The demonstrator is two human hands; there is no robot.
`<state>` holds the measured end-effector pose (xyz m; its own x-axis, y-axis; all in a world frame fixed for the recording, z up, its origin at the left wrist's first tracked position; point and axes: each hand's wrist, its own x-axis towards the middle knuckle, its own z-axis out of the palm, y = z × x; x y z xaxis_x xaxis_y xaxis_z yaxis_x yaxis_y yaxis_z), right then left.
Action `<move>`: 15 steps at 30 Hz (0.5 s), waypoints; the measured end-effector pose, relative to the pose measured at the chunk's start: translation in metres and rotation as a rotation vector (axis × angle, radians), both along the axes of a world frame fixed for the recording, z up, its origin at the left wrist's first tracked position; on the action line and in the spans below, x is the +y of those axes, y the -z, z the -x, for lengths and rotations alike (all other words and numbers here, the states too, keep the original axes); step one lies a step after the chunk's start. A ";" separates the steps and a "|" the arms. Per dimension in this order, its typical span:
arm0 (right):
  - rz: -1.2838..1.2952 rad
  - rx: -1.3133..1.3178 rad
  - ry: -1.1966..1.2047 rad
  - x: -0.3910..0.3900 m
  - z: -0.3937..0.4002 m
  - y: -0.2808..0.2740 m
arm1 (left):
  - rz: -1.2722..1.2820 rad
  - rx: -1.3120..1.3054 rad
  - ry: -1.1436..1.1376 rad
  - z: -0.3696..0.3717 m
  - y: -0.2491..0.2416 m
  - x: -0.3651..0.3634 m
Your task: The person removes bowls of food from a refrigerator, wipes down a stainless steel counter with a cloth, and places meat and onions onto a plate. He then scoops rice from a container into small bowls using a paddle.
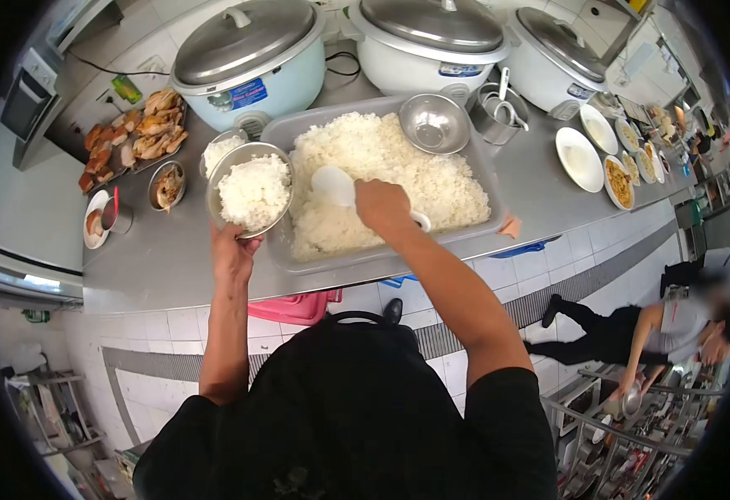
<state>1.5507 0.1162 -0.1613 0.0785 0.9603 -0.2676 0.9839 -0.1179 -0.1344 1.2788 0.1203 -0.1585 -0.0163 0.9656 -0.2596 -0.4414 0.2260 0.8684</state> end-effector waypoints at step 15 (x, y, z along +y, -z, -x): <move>0.723 0.676 -0.219 0.021 -0.002 -0.001 | 0.059 0.213 -0.172 0.071 -0.014 -0.083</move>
<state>1.5526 0.1371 -0.1604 -0.4630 0.5253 -0.7139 0.7378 -0.2180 -0.6389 1.2077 0.0371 -0.1444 -0.2385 0.9272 -0.2887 -0.2869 0.2167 0.9331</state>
